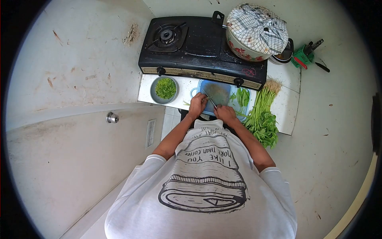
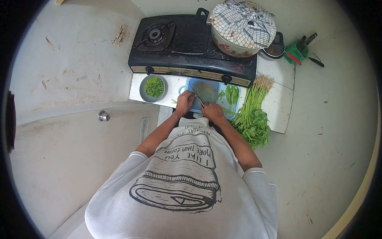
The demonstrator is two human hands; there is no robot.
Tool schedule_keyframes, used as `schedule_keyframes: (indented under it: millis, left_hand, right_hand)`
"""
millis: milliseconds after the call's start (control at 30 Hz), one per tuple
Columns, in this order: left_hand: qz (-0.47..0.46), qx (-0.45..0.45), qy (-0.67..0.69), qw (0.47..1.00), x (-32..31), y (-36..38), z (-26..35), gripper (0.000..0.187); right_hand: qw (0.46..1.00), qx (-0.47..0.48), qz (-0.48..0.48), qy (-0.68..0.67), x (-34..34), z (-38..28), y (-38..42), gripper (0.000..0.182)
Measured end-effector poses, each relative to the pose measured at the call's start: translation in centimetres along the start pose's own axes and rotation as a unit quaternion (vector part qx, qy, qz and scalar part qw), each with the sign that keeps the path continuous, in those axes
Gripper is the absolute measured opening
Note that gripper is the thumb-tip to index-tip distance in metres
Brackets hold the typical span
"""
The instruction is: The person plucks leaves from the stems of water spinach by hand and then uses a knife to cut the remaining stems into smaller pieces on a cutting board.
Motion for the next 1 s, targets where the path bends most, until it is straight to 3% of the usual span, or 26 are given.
schedule_keyframes:
  millis: [633, 1000]
  left_hand:
    - [0.005, 0.000, 0.018, 1.000, -0.2, 0.2, -0.4, 0.016]
    - [0.006, 0.007, -0.004, 1.000, 0.1, 0.2, 0.1, 0.017]
  right_hand:
    - [0.999, -0.028, -0.034, -0.006, -0.6, -0.4, -0.3, 0.039]
    - [0.999, -0.043, -0.001, -0.008, -1.2, 0.2, -0.3, 0.039]
Point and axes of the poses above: each hand's wrist, its own y-axis away from the middle knuckle, its own x-axis out of the back of the hand, z = x × y, the point moved 4 cm from there along -y, towards the middle knuckle, and after that the axes turned 12 degrees about y, right-handed, at the moved point
